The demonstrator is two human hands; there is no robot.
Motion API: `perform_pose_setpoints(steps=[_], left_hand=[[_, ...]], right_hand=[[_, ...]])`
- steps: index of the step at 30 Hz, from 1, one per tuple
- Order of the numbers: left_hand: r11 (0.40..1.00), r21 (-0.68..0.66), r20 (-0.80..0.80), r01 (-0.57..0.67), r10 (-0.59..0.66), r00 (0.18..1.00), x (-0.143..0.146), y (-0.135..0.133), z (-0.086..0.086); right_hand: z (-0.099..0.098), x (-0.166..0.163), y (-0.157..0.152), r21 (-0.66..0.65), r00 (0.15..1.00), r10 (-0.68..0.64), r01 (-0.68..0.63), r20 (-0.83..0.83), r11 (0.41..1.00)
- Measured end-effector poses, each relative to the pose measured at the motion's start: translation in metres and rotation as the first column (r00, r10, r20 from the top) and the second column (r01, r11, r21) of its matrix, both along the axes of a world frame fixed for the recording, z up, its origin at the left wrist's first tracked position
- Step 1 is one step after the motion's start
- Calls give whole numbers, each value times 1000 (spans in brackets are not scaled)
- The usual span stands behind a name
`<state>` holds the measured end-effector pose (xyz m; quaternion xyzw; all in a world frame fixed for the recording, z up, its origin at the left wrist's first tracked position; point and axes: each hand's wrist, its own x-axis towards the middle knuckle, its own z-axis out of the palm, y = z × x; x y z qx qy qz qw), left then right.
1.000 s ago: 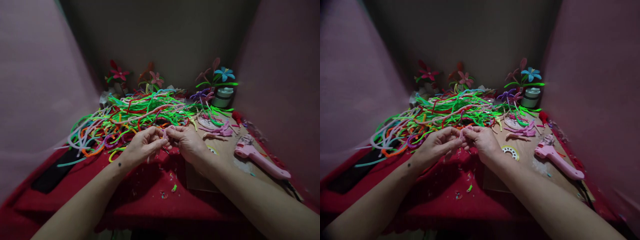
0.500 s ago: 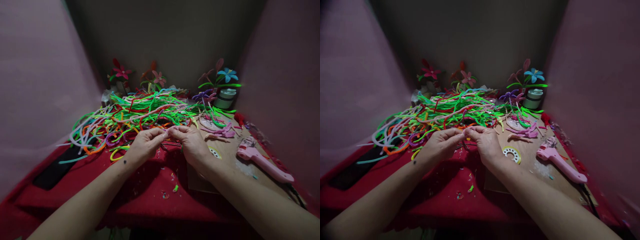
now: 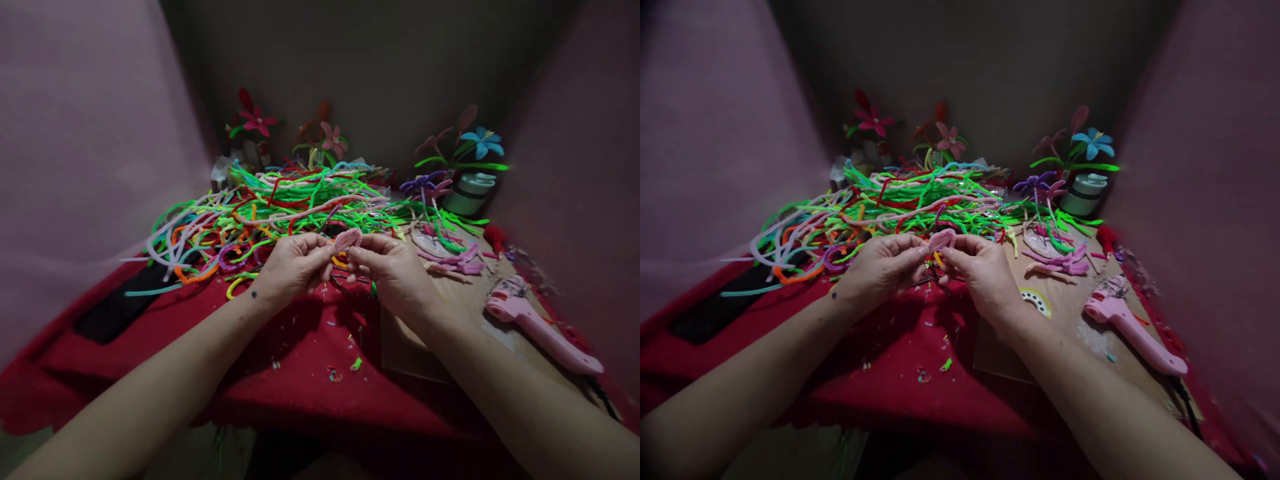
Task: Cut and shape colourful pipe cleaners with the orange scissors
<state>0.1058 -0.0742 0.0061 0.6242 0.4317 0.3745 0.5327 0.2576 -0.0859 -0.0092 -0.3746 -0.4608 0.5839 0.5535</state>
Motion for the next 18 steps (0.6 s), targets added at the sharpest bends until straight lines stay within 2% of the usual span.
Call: perform_pose_setpoints(steps=[4, 11, 15, 18], left_hand=[[999, 15, 7, -32, 31, 999, 0, 1, -2], [994, 77, -39, -78, 81, 996, 5, 0, -6], [988, 148, -57, -50, 59, 997, 8, -2, -9], [987, 154, -64, -37, 47, 997, 8, -5, -7]], right_hand=[[-1, 0, 1, -52, 999, -37, 37, -4, 998], [-2, 0, 2, -101, 984, 55, -74, -171, 992], [0, -3, 0, -98, 989, -12, -3, -151, 995], [-1, -5, -2, -41, 993, -54, 50, -109, 998]])
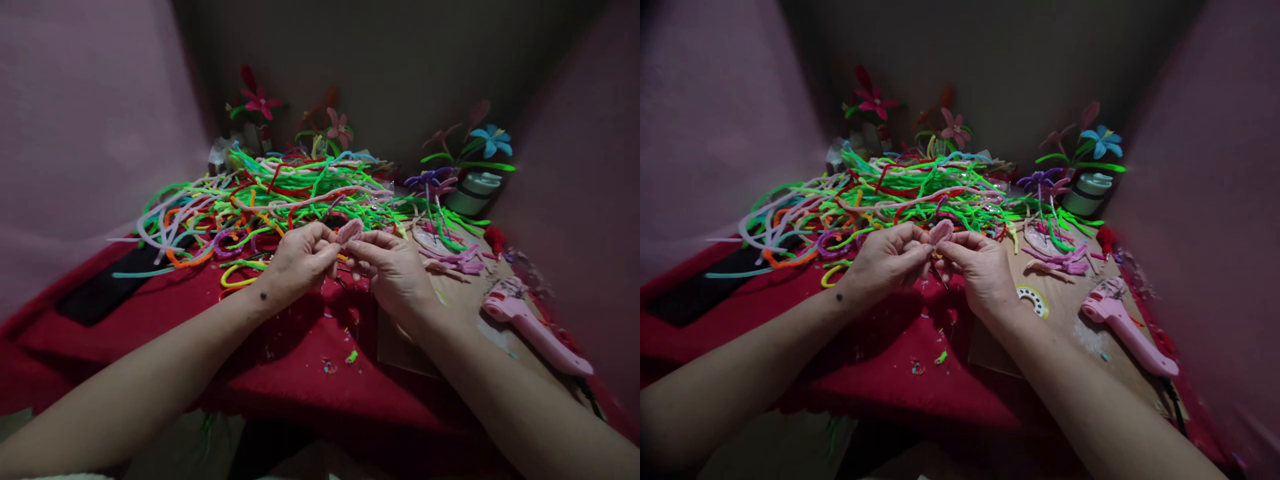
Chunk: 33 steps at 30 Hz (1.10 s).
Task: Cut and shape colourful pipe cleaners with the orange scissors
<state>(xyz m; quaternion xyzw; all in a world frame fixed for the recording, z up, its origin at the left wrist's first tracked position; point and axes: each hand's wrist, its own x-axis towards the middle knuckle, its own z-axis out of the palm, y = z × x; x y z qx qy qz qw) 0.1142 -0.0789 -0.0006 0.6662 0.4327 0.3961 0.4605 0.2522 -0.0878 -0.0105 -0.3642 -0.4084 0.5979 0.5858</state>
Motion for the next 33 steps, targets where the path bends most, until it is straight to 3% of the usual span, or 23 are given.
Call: perform_pose_setpoints(steps=[5, 11, 17, 23, 33], left_hand=[[999, -34, 5, 39, -39, 999, 0, -2, 5], [993, -98, -3, 63, -64, 998, 1, -3, 6], [988, -123, 15, 94, -92, 996, 0, -3, 7], [980, -147, 47, 135, -130, 990, 0, -4, 6], [982, -165, 16, 94, -93, 996, 3, -7, 7]], right_hand=[[-7, -1, 0, 101, 996, -50, 44, 68, 994], [-10, -2, 2, 61, 996, -69, 66, 48, 996], [-13, -1, 0, 178, 973, -156, 124, 173, 976], [-13, -2, -2, 109, 981, -108, 91, 164, 990], [-14, 0, -5, 121, 970, -70, 43, 233, 992]])
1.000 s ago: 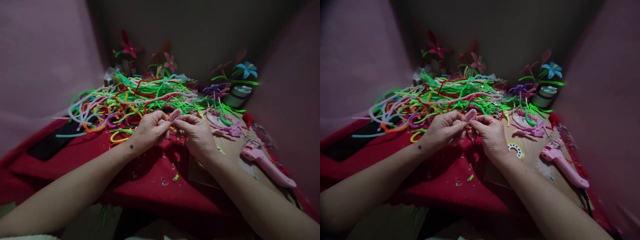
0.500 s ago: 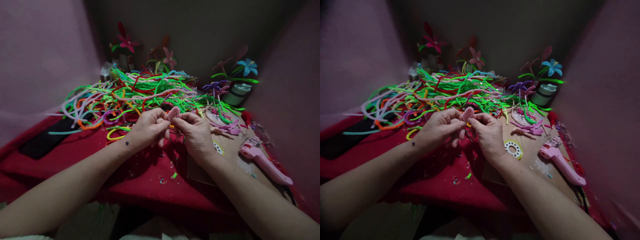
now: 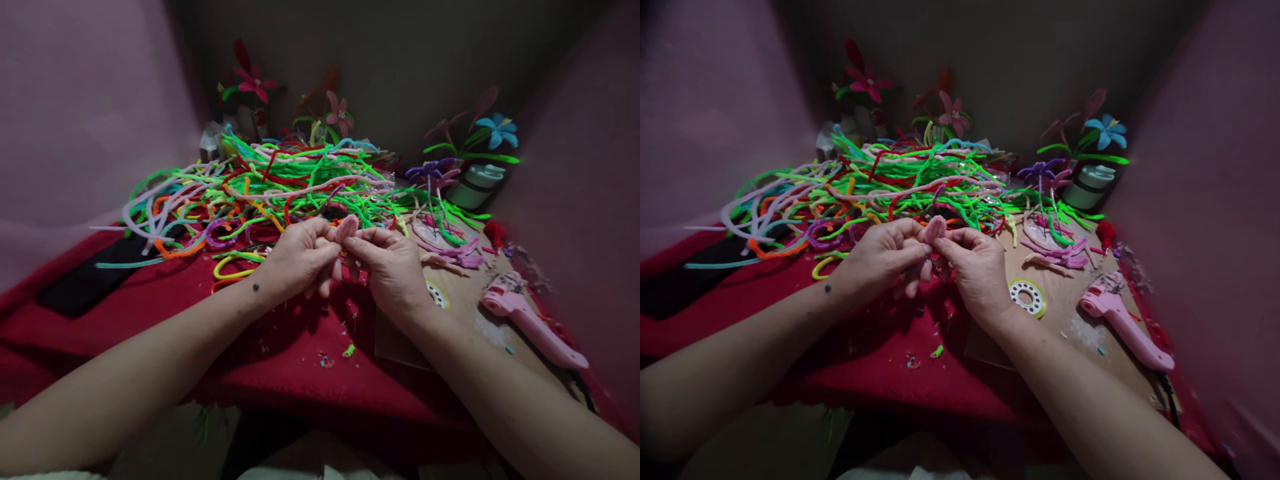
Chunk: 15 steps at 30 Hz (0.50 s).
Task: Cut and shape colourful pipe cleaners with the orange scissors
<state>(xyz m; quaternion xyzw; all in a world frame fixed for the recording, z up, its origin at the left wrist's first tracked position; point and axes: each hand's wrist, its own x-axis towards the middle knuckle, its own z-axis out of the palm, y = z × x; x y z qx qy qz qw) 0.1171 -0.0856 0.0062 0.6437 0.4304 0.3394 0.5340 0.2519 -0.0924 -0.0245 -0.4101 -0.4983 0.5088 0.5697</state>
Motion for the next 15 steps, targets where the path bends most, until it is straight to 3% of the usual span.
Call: perform_pose_setpoints(steps=[5, 9, 15], left_hand=[[1000, 25, -22, -18, 18, 1000, -1, 1, 0], [1000, -19, 18, -22, 23, 1000, -4, 1, 2], [991, -111, 127, 70, -56, 990, -9, 3, 2]], right_hand=[[4, 1, 1, -6, 998, 39, -39, -50, 999], [7, 3, 4, -39, 983, 155, -159, -98, 986], [8, 7, 8, -21, 970, 195, -199, -143, 980]])
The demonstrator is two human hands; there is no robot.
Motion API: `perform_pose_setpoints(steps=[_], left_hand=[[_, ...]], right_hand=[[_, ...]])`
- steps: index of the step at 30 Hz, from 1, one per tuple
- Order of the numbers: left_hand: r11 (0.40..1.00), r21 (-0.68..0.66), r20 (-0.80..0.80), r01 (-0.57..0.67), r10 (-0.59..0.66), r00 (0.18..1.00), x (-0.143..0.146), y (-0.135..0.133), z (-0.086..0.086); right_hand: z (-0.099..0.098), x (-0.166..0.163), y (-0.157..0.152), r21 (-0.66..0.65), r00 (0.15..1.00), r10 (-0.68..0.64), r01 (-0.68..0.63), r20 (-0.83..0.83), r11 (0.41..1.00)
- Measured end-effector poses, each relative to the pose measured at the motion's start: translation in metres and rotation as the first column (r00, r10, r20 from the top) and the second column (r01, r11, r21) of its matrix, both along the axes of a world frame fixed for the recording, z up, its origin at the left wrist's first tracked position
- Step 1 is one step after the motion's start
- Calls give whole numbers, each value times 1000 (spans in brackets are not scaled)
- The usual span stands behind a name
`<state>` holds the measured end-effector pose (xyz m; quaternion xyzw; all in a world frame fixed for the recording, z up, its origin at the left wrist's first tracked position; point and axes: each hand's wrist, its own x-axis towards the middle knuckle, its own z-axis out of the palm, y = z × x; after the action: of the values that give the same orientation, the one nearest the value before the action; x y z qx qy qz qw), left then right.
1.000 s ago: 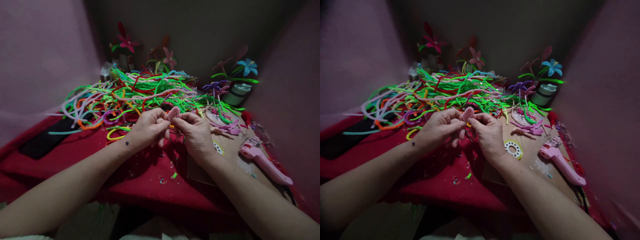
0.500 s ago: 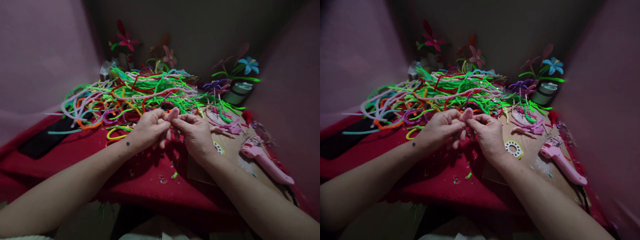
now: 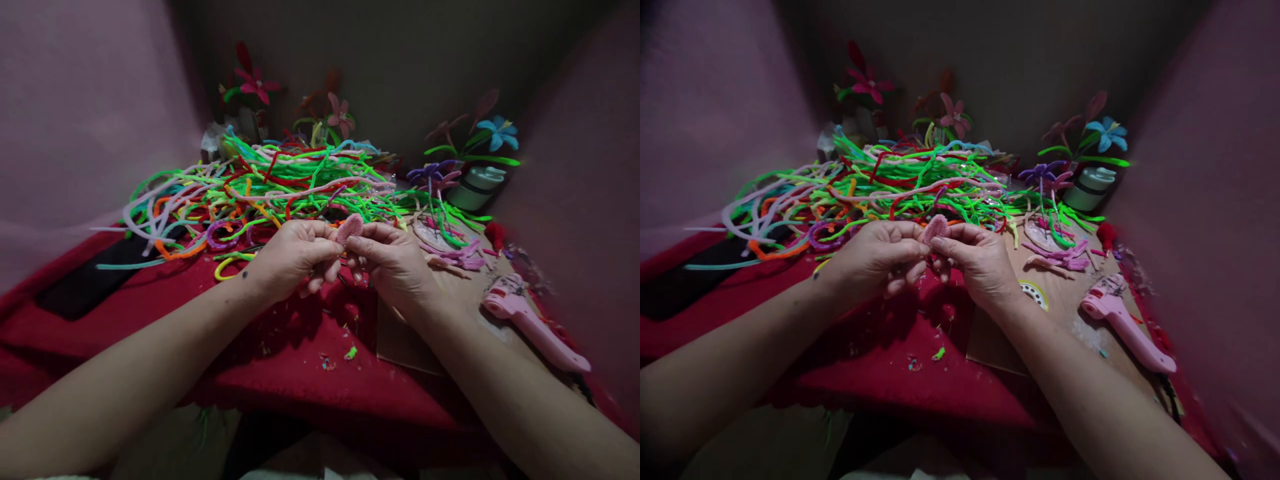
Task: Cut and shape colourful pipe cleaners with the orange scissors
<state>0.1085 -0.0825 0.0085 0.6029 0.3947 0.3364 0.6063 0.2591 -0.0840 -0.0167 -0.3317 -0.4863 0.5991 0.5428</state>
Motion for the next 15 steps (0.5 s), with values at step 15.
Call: perform_pose_setpoints(steps=[15], left_hand=[[973, 181, -60, -141, 154, 986, 10, -5, -5]], right_hand=[[2, -7, -8, 106, 973, -149, 132, 177, 986]])
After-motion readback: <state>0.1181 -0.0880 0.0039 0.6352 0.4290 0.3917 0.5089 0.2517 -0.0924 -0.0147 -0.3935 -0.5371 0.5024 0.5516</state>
